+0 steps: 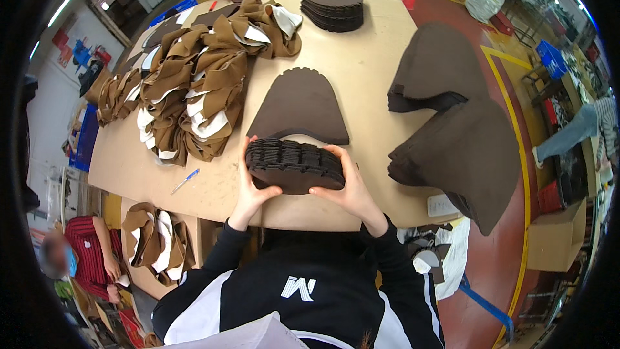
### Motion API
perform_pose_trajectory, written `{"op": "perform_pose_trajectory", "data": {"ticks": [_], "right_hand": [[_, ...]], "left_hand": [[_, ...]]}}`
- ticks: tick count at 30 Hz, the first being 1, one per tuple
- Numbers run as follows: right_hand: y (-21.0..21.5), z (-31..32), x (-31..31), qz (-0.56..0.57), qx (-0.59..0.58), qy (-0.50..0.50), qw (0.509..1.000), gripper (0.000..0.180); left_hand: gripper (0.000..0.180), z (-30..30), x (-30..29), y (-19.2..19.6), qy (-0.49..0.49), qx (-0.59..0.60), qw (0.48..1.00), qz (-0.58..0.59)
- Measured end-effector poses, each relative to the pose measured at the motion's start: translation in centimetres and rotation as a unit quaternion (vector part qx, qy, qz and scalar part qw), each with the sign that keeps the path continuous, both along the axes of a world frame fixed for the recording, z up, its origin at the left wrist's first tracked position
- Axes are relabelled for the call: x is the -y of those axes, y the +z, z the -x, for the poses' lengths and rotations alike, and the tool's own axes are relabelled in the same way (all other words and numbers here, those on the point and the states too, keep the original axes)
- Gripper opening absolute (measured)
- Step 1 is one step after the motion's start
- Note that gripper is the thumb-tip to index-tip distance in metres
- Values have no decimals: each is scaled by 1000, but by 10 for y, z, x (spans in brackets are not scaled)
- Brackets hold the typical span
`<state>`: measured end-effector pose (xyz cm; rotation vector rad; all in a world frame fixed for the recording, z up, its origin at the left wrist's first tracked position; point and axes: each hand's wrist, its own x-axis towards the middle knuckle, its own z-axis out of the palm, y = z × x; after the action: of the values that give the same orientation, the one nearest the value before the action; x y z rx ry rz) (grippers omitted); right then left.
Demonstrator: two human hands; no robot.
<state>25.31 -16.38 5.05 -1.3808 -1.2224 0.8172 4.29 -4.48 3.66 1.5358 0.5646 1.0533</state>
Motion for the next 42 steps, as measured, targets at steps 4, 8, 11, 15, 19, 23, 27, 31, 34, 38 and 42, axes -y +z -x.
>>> {"op": "perform_pose_trajectory", "data": {"ticks": [4,8,11,15,19,23,27,31,34,38,42], "right_hand": [[-15,3,6,-9,-24,-102,995,91],[-24,19,5,-75,31,-234,969,74],[-25,25,4,-106,110,-239,959,67],[-30,13,10,-87,76,-208,971,67],[-35,6,12,-113,-28,-236,965,67],[-39,8,16,-70,22,-229,971,67],[-3,13,25,-68,45,-174,981,66],[-30,10,23,-70,-2,-211,975,70],[-40,10,17,-54,31,-226,972,67],[-28,3,19,-84,112,-213,967,65],[-3,11,18,-111,72,-226,965,56]], "left_hand": [[100,2,-15,13,-73,-75,995,4],[89,15,-19,-6,-112,-84,990,2],[73,5,-8,-14,-71,-75,995,-9],[70,-2,-17,-24,-97,-49,991,75],[90,-10,-25,-27,-133,-41,990,3],[120,-17,-25,-33,-104,11,993,-48],[112,-22,-33,-6,-116,-14,993,-35],[81,-5,-40,-26,-166,-50,981,-89],[57,9,-34,-51,-179,-34,983,13],[55,-4,-21,-25,-141,29,980,141],[55,-4,-22,-34,-145,-1,988,49]]}}
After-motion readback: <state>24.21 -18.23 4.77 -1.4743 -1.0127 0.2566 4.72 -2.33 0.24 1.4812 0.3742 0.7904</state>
